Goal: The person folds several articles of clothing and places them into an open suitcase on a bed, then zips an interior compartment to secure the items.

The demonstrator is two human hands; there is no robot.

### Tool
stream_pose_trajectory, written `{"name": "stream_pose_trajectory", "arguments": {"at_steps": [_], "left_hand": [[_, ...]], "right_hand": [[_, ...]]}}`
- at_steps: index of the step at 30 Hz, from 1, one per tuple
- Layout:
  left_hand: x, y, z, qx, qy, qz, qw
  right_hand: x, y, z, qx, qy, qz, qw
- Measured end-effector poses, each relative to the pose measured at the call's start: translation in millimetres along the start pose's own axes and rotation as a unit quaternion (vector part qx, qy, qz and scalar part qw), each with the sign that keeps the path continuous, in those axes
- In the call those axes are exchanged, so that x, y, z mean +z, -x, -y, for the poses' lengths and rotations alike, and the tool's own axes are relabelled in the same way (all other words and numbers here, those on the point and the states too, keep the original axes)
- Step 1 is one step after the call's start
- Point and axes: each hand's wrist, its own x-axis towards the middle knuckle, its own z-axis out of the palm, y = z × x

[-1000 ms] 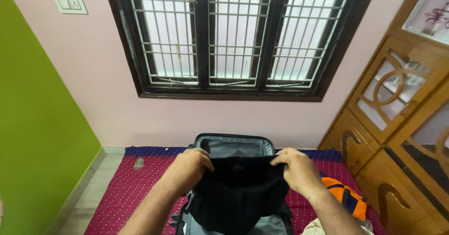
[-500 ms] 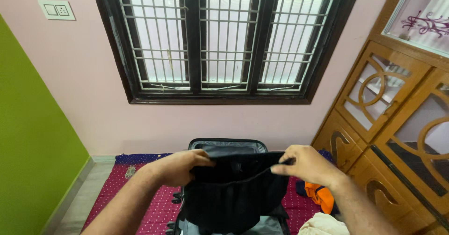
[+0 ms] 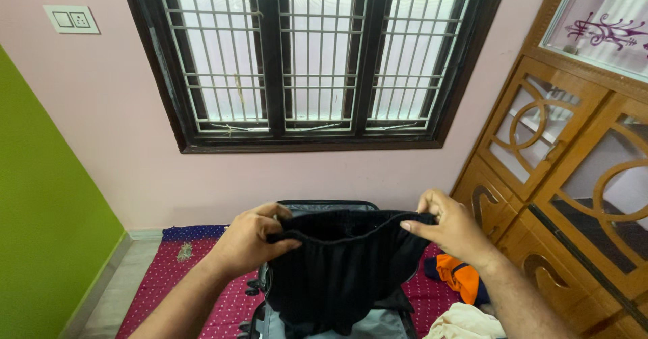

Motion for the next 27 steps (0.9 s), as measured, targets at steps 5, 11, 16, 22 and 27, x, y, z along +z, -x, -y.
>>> {"name": "stream_pose_trajectory", "arguments": {"at_steps": [5,11,16,22,27], "left_hand": [[-14,3,-40,0.042,-0.064,0.1,0.992],[1,8,-86,0.106,-0.322,0.363,0.868],[42,-6,-48,0.028,-0.193,0.258,0.946],[59,-28,-34,-0.009,0.074,0.034,0.997],[50,-36,-65,-0.215,0.316,0.036,0.923]], "right_hand": [[1,-2,16,-0.038,-0.02,-0.008,0.999],[18,1,40,-0.075,0.059,-0.004,0.995],[25,9,60,-0.034,0.072,-0.024,0.997],[42,11,55,-0.129,-0.017,-0.037,0.991],[67,16,62,-0.139,-0.025,-0.061,0.988]]}}
